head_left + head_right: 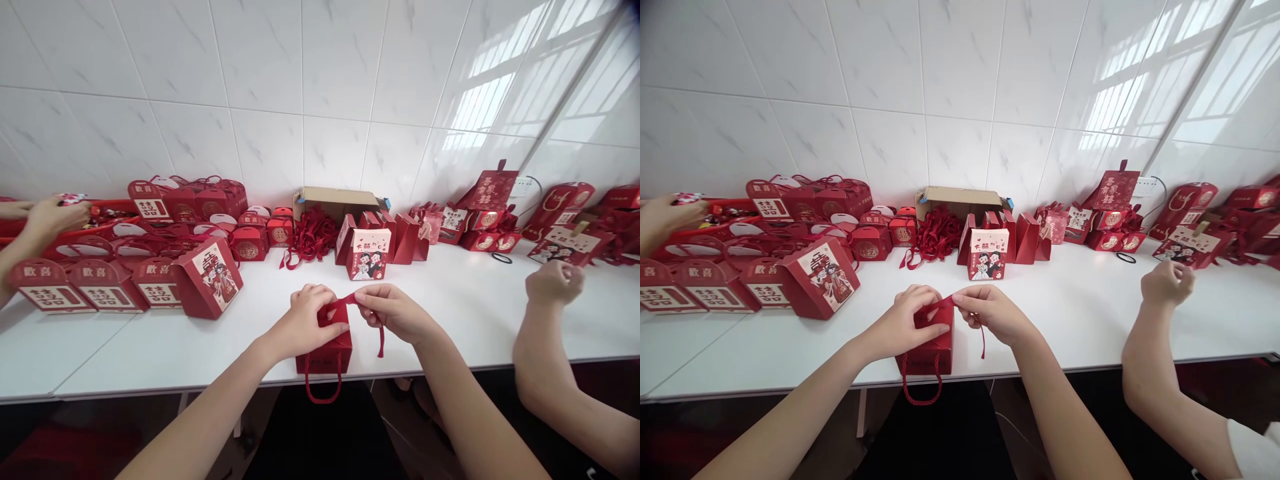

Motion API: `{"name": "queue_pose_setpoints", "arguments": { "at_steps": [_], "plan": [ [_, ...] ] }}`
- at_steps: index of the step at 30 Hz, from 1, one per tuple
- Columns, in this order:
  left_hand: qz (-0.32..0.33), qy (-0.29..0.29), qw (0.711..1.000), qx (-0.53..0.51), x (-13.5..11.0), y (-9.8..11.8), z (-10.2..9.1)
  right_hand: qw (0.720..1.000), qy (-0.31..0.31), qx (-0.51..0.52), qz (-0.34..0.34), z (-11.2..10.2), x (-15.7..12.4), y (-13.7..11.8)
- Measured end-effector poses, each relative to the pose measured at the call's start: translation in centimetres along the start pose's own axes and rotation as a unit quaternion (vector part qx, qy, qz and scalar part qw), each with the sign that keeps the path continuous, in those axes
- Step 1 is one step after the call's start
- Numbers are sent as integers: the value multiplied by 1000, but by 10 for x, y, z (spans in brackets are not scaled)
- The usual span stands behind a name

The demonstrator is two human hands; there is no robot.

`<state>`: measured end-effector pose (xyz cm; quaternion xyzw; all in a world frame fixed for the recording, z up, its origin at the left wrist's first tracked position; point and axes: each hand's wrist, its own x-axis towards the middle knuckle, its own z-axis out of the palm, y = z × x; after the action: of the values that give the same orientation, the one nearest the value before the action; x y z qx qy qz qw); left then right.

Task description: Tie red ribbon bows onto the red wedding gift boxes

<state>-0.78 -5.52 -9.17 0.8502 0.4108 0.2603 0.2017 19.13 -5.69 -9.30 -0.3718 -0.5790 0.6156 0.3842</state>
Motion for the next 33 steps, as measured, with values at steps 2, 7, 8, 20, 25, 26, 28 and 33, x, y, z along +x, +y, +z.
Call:
{"name": "queue_pose_setpoints", "arguments": {
  "at_steps": [2,7,8,20,25,26,28,33],
  "plan": [
    [-2,10,1000,-2,-1,-2,1,1000,14,-22,2,-2,-2,6],
    [-12,20,999,-47,-3,-4,-1,984,63,-166,13,-6,-11,14],
    [-11,21,997,-68,-3,-4,-3,981,74,-181,9,-6,-11,15],
    [-102,-56,948,-298,0,-3,-13,967,133,-171,-133,-12,6,-8],
    [-102,-15,933,-345,-1,-7,-15,931,156,-270,-189,-6,20,-8],
    [-100,-4,929,-357,-1,-7,-15,920,163,-296,-197,-4,22,-5],
    [-95,9,920,-381,-1,-8,-16,901,169,-336,-216,1,25,3],
    [-96,54,910,-399,-2,-4,-16,901,164,-296,-273,18,20,23]
  ]
}}
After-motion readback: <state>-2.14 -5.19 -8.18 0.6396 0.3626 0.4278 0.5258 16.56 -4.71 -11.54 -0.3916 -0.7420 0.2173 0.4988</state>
